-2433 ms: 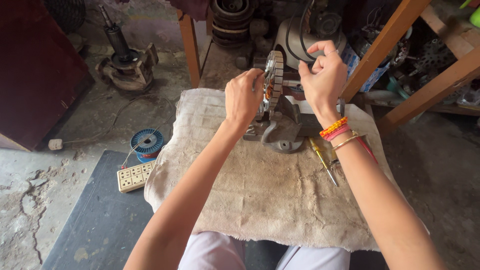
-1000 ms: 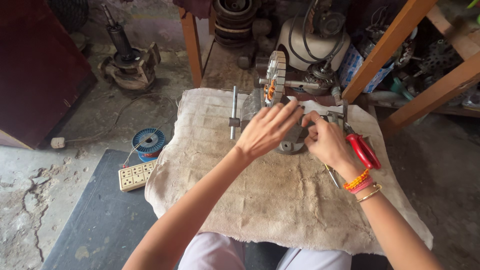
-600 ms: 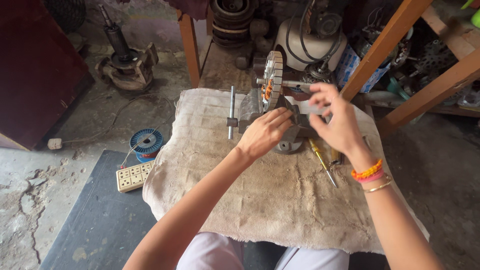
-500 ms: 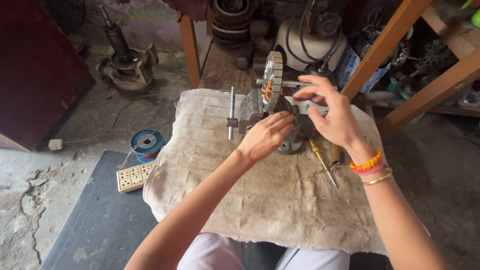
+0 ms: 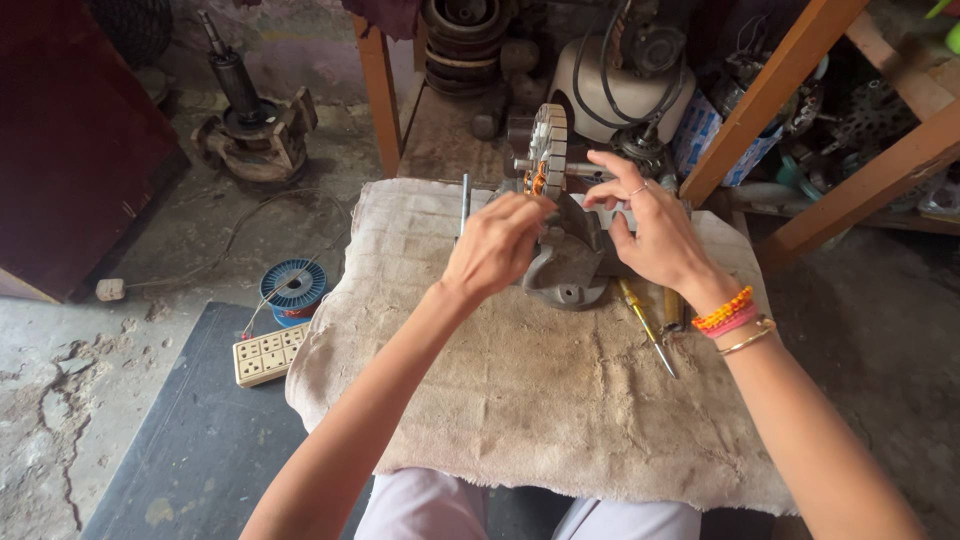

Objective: The person works on a motor rotor clamped in a bench vise, pressing small wedge pieces into the slots around the rotor one at a time by hand. They occasionally use a screwdriver to work on the rotor and reposition the piece in the vise while continuing to seat the wedges.

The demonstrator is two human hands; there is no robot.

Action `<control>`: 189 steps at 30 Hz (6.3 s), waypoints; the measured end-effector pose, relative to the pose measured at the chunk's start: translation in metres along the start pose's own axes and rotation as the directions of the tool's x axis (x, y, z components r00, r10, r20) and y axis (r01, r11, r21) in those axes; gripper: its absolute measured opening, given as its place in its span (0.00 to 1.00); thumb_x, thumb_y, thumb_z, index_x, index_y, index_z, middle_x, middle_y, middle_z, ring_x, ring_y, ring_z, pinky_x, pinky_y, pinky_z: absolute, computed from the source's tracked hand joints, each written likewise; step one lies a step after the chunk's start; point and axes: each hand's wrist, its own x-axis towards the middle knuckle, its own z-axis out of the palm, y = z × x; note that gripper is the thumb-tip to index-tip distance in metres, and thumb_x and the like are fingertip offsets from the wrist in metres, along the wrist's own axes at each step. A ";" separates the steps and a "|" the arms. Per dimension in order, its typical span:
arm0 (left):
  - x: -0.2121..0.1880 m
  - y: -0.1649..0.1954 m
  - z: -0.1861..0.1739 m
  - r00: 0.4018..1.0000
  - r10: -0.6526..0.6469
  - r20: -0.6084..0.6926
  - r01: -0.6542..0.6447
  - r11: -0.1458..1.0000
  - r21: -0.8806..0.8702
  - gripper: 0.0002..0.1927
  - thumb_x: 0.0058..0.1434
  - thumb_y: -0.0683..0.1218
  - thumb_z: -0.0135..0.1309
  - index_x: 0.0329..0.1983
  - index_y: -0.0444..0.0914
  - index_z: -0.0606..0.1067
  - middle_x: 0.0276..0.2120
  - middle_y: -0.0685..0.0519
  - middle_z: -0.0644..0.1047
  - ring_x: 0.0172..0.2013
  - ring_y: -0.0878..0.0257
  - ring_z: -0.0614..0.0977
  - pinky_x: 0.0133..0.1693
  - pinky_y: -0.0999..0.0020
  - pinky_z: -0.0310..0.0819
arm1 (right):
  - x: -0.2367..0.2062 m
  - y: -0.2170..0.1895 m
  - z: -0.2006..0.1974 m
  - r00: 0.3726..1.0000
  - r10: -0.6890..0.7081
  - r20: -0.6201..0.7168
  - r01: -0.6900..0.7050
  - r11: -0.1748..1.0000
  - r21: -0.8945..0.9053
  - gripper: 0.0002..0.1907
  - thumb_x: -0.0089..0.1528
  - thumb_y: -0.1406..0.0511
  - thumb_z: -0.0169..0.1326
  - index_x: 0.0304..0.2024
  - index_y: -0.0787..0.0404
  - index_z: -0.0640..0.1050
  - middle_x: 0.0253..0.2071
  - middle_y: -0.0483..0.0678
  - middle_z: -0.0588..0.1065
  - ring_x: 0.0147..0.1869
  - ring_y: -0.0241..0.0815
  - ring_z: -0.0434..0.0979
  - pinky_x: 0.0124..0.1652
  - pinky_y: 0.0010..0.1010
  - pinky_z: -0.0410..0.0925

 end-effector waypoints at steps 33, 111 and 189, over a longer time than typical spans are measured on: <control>-0.001 -0.030 -0.009 0.930 -0.331 -0.163 0.340 0.940 0.031 0.04 0.68 0.38 0.49 0.36 0.34 0.73 0.29 0.48 0.78 0.23 0.55 0.78 0.25 0.62 0.71 | 0.002 -0.001 0.051 0.950 0.061 -0.305 -0.010 0.986 0.166 0.35 0.61 0.78 0.48 0.71 0.58 0.61 0.55 0.55 0.80 0.49 0.44 0.83 0.42 0.34 0.76; 0.000 -0.033 0.030 0.658 -0.724 0.206 0.169 -0.125 -0.978 0.09 0.75 0.39 0.44 0.39 0.35 0.74 0.35 0.51 0.76 0.39 0.62 0.81 0.47 0.70 0.77 | 0.007 -0.001 0.013 0.997 -0.051 -0.058 0.049 0.998 -0.028 0.47 0.53 0.83 0.47 0.74 0.55 0.56 0.51 0.47 0.77 0.46 0.44 0.76 0.39 0.30 0.73; -0.007 0.012 0.004 0.997 0.055 0.062 -0.061 0.993 0.100 0.16 0.57 0.31 0.54 0.47 0.34 0.80 0.49 0.50 0.82 0.49 0.59 0.83 0.47 0.68 0.82 | 0.007 -0.016 0.002 0.992 -0.119 0.037 0.122 0.989 -0.087 0.43 0.53 0.83 0.45 0.71 0.55 0.64 0.47 0.46 0.79 0.48 0.45 0.77 0.55 0.39 0.70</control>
